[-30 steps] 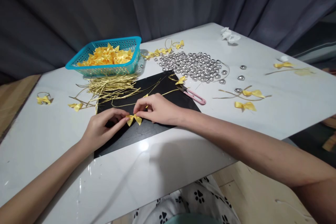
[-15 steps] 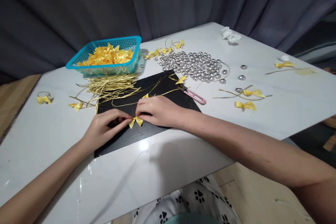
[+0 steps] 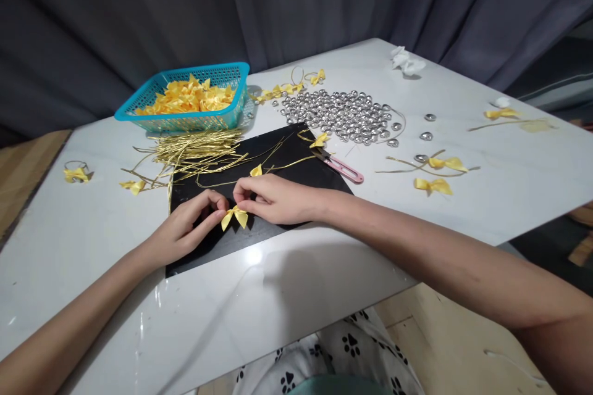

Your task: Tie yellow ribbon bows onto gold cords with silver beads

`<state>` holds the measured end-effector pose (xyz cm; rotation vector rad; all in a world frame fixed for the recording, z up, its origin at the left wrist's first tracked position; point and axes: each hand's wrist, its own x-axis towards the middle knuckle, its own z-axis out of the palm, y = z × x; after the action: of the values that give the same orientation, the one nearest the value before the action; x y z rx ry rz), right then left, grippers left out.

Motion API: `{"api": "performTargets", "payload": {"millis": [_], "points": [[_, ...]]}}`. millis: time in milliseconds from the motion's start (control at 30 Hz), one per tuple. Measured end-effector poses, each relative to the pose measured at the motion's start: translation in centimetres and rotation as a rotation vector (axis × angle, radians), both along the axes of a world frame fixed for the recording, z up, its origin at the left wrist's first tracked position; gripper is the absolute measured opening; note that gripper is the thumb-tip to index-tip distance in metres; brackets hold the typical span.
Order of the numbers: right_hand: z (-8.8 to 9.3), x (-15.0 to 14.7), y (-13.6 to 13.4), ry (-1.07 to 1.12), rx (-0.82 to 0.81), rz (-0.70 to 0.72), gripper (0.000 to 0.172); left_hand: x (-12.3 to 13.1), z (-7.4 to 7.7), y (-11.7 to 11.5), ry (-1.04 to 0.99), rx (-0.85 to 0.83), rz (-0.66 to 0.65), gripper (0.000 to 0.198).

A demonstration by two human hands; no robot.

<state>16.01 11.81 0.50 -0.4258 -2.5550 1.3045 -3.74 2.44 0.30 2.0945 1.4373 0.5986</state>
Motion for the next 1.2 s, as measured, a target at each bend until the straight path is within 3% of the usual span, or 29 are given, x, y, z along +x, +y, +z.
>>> {"api": "performTargets", "payload": {"millis": [167, 400, 667, 1200], "points": [[-0.22, -0.03, 0.14, -0.001, -0.075, -0.024, 0.009, 0.02, -0.14, -0.03, -0.044, 0.042, 0.036, 0.011], [-0.12, 0.08, 0.15, -0.022, -0.052, -0.008, 0.004, 0.04, -0.13, 0.1, 0.127, 0.005, -0.007, 0.018], [0.58, -0.27, -0.34, -0.196, -0.072, -0.089, 0.005, 0.45, 0.02, 0.29, 0.249, 0.018, -0.018, 0.021], [0.39, -0.33, -0.47, -0.127, -0.125, -0.178, 0.011, 0.49, -0.14, -0.01, 0.17, 0.011, 0.086, 0.019]]}}
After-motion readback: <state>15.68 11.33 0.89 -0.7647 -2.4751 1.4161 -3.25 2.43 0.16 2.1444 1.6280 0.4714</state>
